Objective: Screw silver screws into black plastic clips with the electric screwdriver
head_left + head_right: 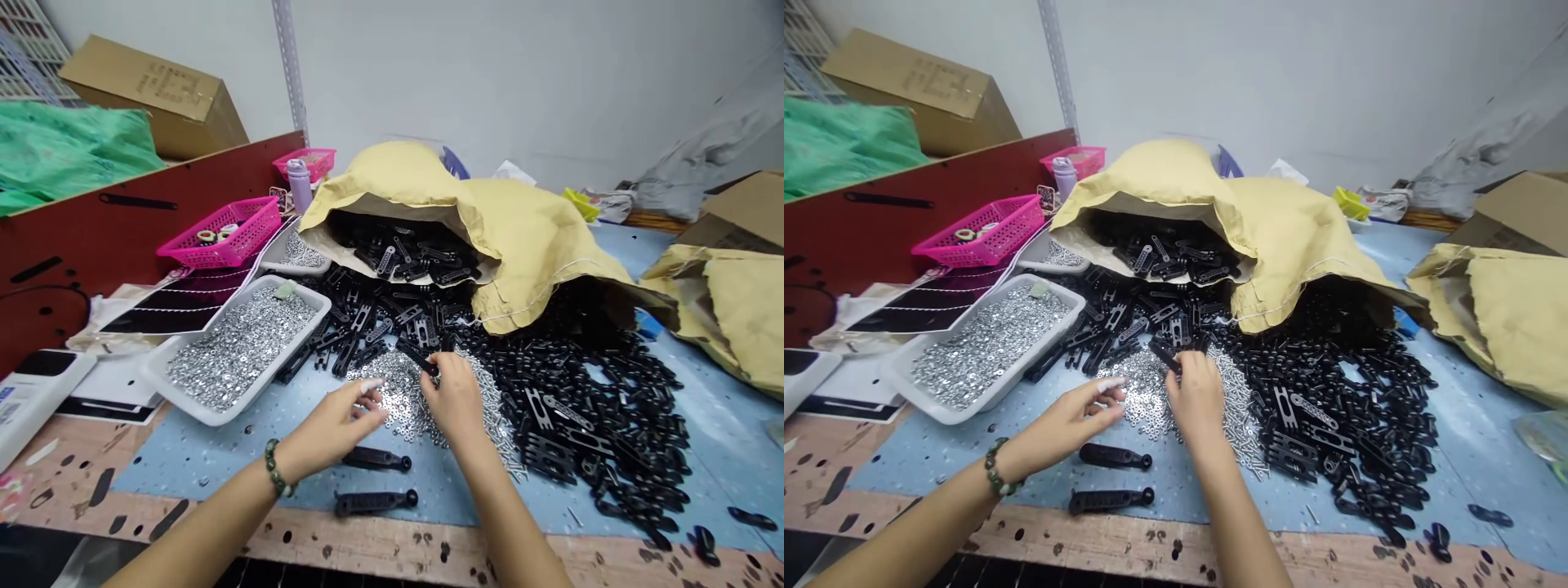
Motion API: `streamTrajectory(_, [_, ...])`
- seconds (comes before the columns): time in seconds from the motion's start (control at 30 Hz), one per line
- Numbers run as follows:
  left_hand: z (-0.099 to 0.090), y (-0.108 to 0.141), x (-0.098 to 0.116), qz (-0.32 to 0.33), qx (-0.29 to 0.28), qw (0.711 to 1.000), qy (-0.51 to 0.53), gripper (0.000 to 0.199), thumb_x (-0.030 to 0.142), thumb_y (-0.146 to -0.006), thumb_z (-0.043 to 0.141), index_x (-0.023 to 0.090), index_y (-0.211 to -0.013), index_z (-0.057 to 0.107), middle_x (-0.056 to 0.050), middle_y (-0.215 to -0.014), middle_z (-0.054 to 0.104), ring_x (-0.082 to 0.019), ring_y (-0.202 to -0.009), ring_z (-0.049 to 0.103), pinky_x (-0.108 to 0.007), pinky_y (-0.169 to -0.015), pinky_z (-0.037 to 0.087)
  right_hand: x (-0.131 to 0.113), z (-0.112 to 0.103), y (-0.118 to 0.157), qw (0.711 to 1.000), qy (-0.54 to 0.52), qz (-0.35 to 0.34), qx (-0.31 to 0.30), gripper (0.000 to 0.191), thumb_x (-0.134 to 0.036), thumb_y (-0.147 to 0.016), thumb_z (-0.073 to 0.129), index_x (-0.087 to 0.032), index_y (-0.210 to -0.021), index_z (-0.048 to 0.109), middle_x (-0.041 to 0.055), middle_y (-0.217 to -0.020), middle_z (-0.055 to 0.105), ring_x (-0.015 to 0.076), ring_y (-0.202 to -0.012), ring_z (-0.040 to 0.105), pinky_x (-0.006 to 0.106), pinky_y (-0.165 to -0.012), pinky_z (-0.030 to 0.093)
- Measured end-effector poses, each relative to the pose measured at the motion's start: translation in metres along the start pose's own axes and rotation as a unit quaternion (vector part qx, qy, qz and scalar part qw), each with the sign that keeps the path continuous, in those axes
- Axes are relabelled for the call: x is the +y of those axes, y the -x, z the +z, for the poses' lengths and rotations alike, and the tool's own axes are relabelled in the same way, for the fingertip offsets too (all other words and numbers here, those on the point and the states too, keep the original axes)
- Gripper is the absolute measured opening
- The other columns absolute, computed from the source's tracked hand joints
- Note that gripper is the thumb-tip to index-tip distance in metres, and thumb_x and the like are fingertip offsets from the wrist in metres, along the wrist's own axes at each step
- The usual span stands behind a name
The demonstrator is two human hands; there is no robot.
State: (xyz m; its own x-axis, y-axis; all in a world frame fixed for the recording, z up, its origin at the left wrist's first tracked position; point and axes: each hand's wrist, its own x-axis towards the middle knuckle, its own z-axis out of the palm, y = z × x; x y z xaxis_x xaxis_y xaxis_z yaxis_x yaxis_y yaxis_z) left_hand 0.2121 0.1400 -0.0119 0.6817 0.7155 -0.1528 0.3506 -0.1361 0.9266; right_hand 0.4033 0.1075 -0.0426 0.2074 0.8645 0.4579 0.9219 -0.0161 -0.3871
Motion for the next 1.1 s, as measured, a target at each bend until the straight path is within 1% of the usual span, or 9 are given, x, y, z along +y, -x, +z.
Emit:
streamTrajectory(0.07, [0.009,-0.015,0.006,-0.020,0.046,0.992,0.118,0.041,0.042,-0.087,0.050,0.020,-0.121,0.048,-0.007,-0.107,0.058,-0.021,-0.095,0.056,-0.037,-0.084,0.046,-0.013,-0.004,0.012,0.997,-0.071,-0.024,0.003,0.014,-0.019,-0.085,0.050,-0.018,-0.097,0.056,0.0092,-0.091,0.060,0.0242,-0.087,0.055,0.039,-0.077,0.047])
streamTrajectory(0.13, [0.018,-0.028,0.008,-0.021,0.064,0.977,0.200,0.034,0.042,-0.086,0.050,0.019,-0.112,0.050,-0.006,-0.103,0.058,-0.020,-0.096,0.055,-0.033,-0.084,0.046,-0.017,-0.010,0.023,0.988,-0.141,-0.052,-0.043,0.014,-0.021,-0.087,0.048,-0.019,-0.100,0.055,0.0084,-0.094,0.061,0.0215,-0.087,0.057,0.035,-0.076,0.048])
streamTrajectory(0.23, [0.024,-0.038,0.005,-0.068,0.088,0.963,0.244,0.024,0.040,-0.086,0.048,0.019,-0.098,0.048,0.000,-0.085,0.056,-0.014,-0.077,0.054,-0.028,-0.072,0.045,-0.001,-0.016,0.020,0.990,-0.135,0.010,-0.046,0.018,-0.022,-0.092,0.039,-0.019,-0.097,0.056,0.0073,-0.093,0.063,0.0186,-0.084,0.060,0.030,-0.074,0.048])
streamTrajectory(0.37, [0.020,-0.032,-0.002,-0.089,0.073,0.969,0.219,0.022,0.041,-0.084,0.050,0.020,-0.087,0.043,0.007,-0.066,0.043,-0.009,-0.053,0.041,-0.024,-0.055,0.039,0.033,-0.016,-0.017,0.995,-0.058,0.072,-0.025,0.018,-0.021,-0.091,0.040,-0.020,-0.097,0.057,0.0055,-0.091,0.065,0.0177,-0.083,0.062,0.027,-0.075,0.047])
streamTrajectory(0.5, [0.007,-0.020,-0.003,-0.065,0.043,0.991,0.113,0.030,0.050,-0.085,0.045,0.019,-0.086,0.046,0.004,-0.068,0.050,-0.012,-0.059,0.047,-0.028,-0.062,0.040,0.068,-0.024,-0.056,0.992,0.016,0.122,-0.020,0.024,-0.014,-0.089,0.037,-0.017,-0.103,0.057,0.0112,-0.103,0.064,0.0219,-0.098,0.059,0.031,-0.084,0.043])
streamTrajectory(0.63, [-0.002,-0.017,-0.002,-0.092,0.036,0.992,0.083,0.039,0.055,-0.085,0.040,0.018,-0.082,0.052,0.001,-0.066,0.054,-0.017,-0.067,0.050,-0.030,-0.067,0.039,0.106,-0.035,-0.065,0.976,0.086,0.195,-0.048,0.021,-0.026,-0.080,0.058,-0.013,-0.098,0.059,0.0194,-0.098,0.064,0.0336,-0.096,0.059,0.041,-0.077,0.043])
streamTrajectory(0.7, [0.000,-0.019,-0.001,-0.088,0.016,0.991,0.103,0.039,0.055,-0.083,0.042,0.018,-0.082,0.052,0.000,-0.072,0.057,-0.016,-0.067,0.051,-0.030,-0.067,0.040,0.115,-0.035,-0.060,0.973,0.094,0.196,-0.076,0.022,-0.025,-0.075,0.066,-0.015,-0.094,0.060,0.0172,-0.091,0.066,0.0328,-0.092,0.060,0.039,-0.074,0.043])
streamTrajectory(0.87, [0.011,-0.027,0.002,-0.066,-0.014,0.991,0.112,0.037,0.054,-0.083,0.043,0.018,-0.083,0.051,-0.003,-0.080,0.059,-0.017,-0.071,0.053,-0.031,-0.069,0.042,0.112,-0.032,-0.040,0.985,0.055,0.134,-0.096,0.008,-0.015,-0.077,0.061,-0.021,-0.083,0.060,0.0062,-0.084,0.066,0.0227,-0.084,0.060,0.033,-0.076,0.043])
streamTrajectory(1.1, [0.019,-0.038,0.009,-0.015,-0.024,0.996,0.089,0.027,0.044,-0.088,0.040,0.019,-0.090,0.050,-0.005,-0.091,0.060,-0.018,-0.079,0.054,-0.031,-0.070,0.044,0.091,-0.047,-0.015,0.994,-0.040,0.099,-0.017,0.014,-0.024,-0.086,0.049,-0.020,-0.098,0.056,0.0097,-0.102,0.061,0.0251,-0.099,0.055,0.042,-0.087,0.042])
